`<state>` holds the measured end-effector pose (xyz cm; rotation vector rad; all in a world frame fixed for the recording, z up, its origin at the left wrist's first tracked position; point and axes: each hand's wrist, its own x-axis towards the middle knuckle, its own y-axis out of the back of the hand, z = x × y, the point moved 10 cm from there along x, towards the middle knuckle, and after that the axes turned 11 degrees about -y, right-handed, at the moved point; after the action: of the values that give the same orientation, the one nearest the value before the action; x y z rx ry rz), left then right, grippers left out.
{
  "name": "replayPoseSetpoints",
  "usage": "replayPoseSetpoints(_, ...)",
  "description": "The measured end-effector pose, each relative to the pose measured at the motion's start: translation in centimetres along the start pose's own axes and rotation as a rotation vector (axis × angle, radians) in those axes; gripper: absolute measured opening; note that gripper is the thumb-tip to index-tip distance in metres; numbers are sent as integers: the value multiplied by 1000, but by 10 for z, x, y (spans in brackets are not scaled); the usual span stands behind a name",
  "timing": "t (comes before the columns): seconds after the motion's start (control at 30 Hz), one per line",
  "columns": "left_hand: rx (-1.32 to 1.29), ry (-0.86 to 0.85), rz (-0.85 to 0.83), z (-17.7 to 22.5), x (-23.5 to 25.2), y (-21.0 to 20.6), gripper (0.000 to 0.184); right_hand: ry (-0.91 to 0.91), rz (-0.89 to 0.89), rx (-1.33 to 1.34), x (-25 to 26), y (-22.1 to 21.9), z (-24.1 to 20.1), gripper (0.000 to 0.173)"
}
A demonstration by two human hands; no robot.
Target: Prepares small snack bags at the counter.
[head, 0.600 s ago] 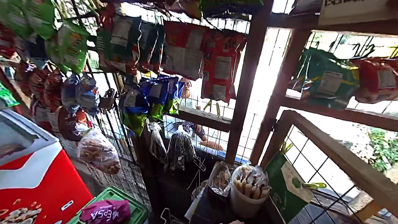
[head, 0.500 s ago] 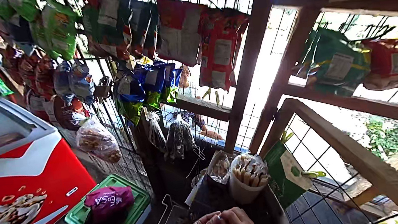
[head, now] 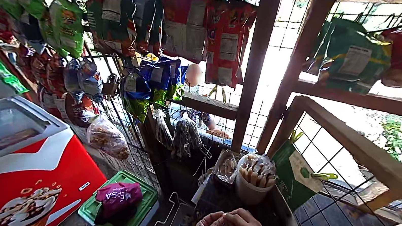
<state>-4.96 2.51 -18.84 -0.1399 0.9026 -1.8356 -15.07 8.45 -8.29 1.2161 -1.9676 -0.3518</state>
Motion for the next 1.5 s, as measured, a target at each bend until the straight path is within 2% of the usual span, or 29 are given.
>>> replayPoseSetpoints(0.23,40,-47,43,3,5,9,13,-17,-80,-26,-3,-11,-1,29)
replayPoseSetpoints(0.5,168,-117,43,16,1,5,11,-23,-34,29,-6,-15,7,23)
replayPoseSetpoints(0.67,268,-206,73,29,1,2,12,-11,37,60,-1,-4,7,13)
replayPoseSetpoints(0.77,266,-275,12,35,-2,-5,13,-12,87,92,0,2,11,12)
replayPoseSetpoints(0.87,273,-334,-97,43,-6,-13,23,-9,125,143,2,9,15,12)
replayPoseSetpoints(1.07,164,-150,-149,35,-1,-5,17,12,71,321,-2,3,7,11)
replayPoseSetpoints(1.23,95,-49,-247,26,-5,-10,13,63,85,346,-5,7,1,10)
replayPoseSetpoints(1.37,35,-29,-232,25,-6,-18,15,108,164,249,-4,14,3,11)
replayPoseSetpoints(1.5,-2,-99,-248,31,-5,-25,17,94,179,292,-6,14,6,10)
